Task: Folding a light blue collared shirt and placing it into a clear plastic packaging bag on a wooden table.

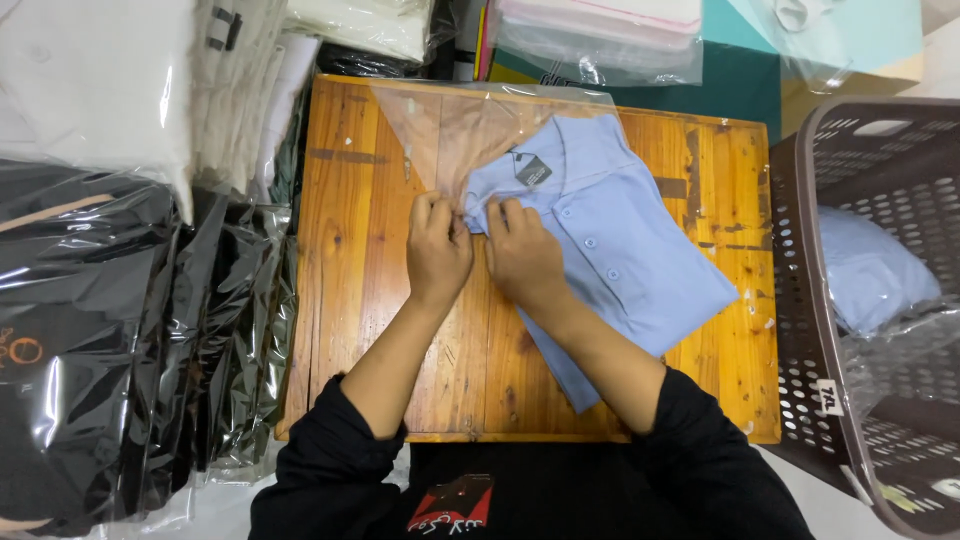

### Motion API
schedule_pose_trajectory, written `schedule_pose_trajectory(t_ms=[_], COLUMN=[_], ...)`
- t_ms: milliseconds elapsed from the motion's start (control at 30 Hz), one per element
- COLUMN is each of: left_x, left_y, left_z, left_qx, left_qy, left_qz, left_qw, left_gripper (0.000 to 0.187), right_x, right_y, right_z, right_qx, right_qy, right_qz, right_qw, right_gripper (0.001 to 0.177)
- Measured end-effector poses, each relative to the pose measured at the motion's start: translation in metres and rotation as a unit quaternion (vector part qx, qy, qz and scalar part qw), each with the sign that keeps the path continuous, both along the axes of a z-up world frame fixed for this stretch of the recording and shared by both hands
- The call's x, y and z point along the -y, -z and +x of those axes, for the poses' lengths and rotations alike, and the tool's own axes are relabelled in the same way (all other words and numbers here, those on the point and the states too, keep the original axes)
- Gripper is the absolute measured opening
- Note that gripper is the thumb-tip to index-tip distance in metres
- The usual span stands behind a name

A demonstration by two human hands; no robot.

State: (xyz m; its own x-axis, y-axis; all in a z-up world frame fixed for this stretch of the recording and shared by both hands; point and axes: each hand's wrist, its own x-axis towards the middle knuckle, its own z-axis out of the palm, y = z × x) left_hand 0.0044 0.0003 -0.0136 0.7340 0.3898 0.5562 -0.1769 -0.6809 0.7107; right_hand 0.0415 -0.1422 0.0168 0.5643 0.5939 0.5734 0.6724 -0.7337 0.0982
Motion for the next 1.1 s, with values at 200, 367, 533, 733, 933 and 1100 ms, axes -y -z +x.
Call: schedule_pose_trajectory(t_ms=[200, 367, 533, 733, 933, 1100], left_x=[0.001, -0.002, -0.004, -0.006, -0.008, -0.012], left_y=[-0.011, 0.007, 0.002, -0.005, -0.018, -0.021], left_z=[-0.001, 0.004, 0.002, -0.002, 0.001, -0.002], left_qx=[-0.003, -0.031, -0.077, -0.088, 0.003, 0.023], left_qy=[-0.011, -0.009, -0.005, 0.0, -0.078, -0.09], left_qz=[-0.007, 0.006, 0.02, 0.01, 0.033, 0.071], left_qw=[1.0, 0.999, 0.997, 0.996, 0.996, 0.993], left_gripper=[0.022, 0.027, 0.031, 0.03, 0.009, 0.002], right_x=[0.048, 0.069, 0.051, 0.031, 0.035, 0.03], right_y=[-0.047, -0.036, -0.033, -0.035, -0.023, -0.017], right_z=[-0.001, 0.0, 0.0, -0.005, -0.007, -0.006], right_qx=[-0.156, -0.15, -0.22, -0.229, -0.19, -0.163], right_qy=[-0.18, -0.114, -0.049, -0.019, -0.039, -0.025], right_qz=[0.071, -0.065, -0.091, -0.074, -0.078, -0.067], right_qw=[0.969, 0.98, 0.97, 0.97, 0.978, 0.984], right_gripper=[0.062, 0.068, 0.064, 0.057, 0.061, 0.059])
